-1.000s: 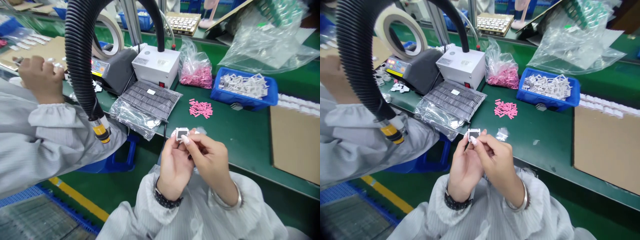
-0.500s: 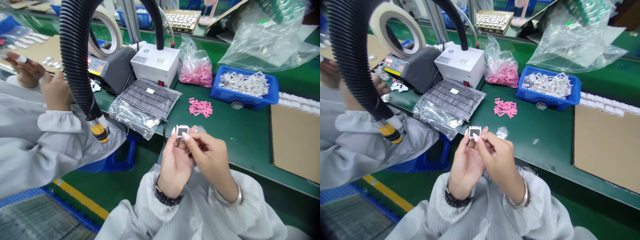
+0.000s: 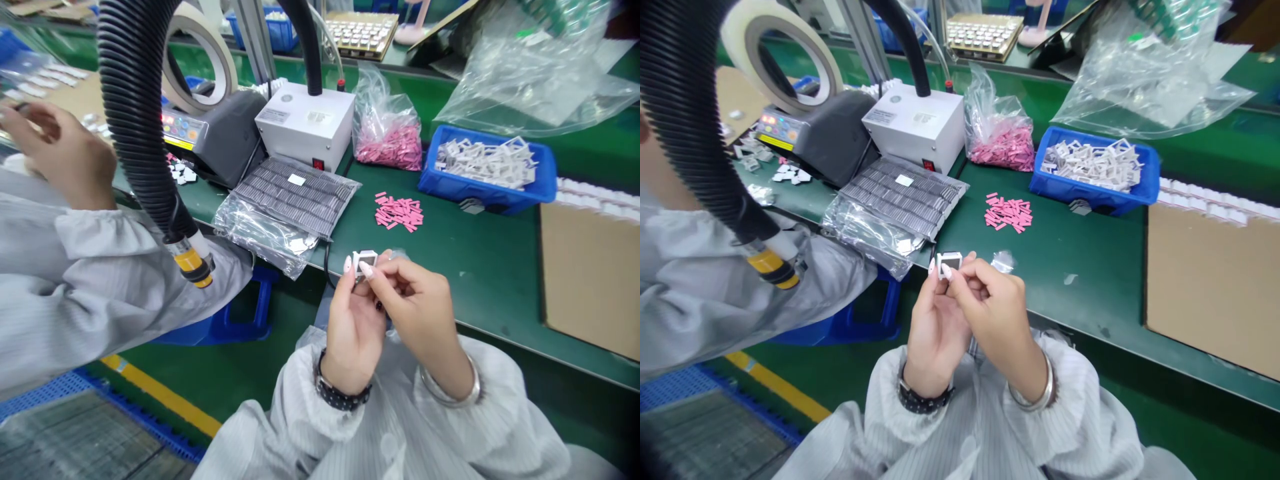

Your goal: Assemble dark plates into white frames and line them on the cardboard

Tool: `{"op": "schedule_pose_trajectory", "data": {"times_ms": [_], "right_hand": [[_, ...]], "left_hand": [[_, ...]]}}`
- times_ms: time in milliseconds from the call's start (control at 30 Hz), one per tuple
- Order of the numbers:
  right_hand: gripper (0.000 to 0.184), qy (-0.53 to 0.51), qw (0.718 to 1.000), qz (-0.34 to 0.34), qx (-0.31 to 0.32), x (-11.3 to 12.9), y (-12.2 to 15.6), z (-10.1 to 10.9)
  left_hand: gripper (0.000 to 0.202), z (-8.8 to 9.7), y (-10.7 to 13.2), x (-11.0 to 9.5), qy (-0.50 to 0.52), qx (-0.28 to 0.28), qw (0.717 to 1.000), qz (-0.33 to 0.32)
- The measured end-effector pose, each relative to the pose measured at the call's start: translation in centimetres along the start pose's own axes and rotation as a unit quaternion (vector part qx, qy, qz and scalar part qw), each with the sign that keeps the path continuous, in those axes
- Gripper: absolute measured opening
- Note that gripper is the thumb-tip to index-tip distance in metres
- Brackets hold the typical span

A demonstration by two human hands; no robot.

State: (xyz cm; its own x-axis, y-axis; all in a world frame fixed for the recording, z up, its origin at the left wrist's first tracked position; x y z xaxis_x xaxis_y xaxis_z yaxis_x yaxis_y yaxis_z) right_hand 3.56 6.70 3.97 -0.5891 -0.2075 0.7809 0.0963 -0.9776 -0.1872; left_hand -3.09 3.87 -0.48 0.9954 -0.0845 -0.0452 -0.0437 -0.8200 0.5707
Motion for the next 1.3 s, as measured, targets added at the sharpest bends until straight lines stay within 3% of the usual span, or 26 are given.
{"op": "schedule_pose_trajectory", "data": {"times_ms": [233, 333, 400, 467, 533, 633, 767, 1067, 1300], "right_hand": [[0.027, -0.031, 0.999, -0.025, -0.001, -0.6, 0.0, 0.2], [0.029, -0.034, 0.997, -0.062, 0.008, -1.5, -0.2, 0.0], [0.022, -0.043, 0.997, -0.065, -0.02, -1.7, -0.3, 0.3], [0.035, -0.068, 0.996, -0.037, -0.054, -1.3, -0.4, 0.6], [0.048, -0.109, 0.993, -0.019, -0.048, -1.0, -0.6, 0.5], [0.032, -0.16, 0.985, -0.065, -0.006, -1.2, -0.7, -0.2], [0.017, -0.191, 0.976, -0.105, -0.027, -1.7, -0.7, -0.2], [0.022, -0.14, 0.982, -0.108, -0.066, -2.9, -0.5, 0.4], [0.023, -0.213, 0.968, -0.13, -0.011, -3.5, -0.6, 0.6]], "left_hand": [[0.037, -0.3, 0.4, -0.1, -0.028, 0.041, 0.998, -0.034], [0.031, -0.2, 0.5, -0.4, -0.022, 0.028, 0.998, -0.052], [0.03, -0.2, 0.6, -0.3, -0.015, 0.018, 0.999, -0.041], [0.032, -0.1, 0.7, 0.1, -0.019, 0.014, 1.0, -0.009], [0.031, 0.1, 0.7, 0.5, -0.026, 0.008, 0.999, 0.016], [0.025, 0.3, 0.4, 0.5, -0.027, 0.005, 1.0, 0.008], [0.026, 0.1, -0.3, 0.6, -0.032, 0.023, 0.999, -0.006], [0.019, -0.3, -0.5, 1.5, -0.055, 0.009, 0.998, 0.003], [0.019, -0.2, -0.9, 2.2, -0.062, -0.002, 0.998, 0.027]]}}
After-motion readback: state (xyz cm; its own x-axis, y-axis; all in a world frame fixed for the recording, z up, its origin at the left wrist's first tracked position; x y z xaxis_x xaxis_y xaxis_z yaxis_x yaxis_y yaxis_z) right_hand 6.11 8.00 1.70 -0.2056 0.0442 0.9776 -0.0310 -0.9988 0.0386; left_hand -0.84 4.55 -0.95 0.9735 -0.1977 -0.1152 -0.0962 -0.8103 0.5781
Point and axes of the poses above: each hand's wrist, its own y-axis away from the middle knuckle, its own z-axis out of the back of the hand, x = y × z, the point moved 6 cm from there along -y, towards the middle knuckle, and after that the axes turned 11 degrees about y, right-handed, at the moved point
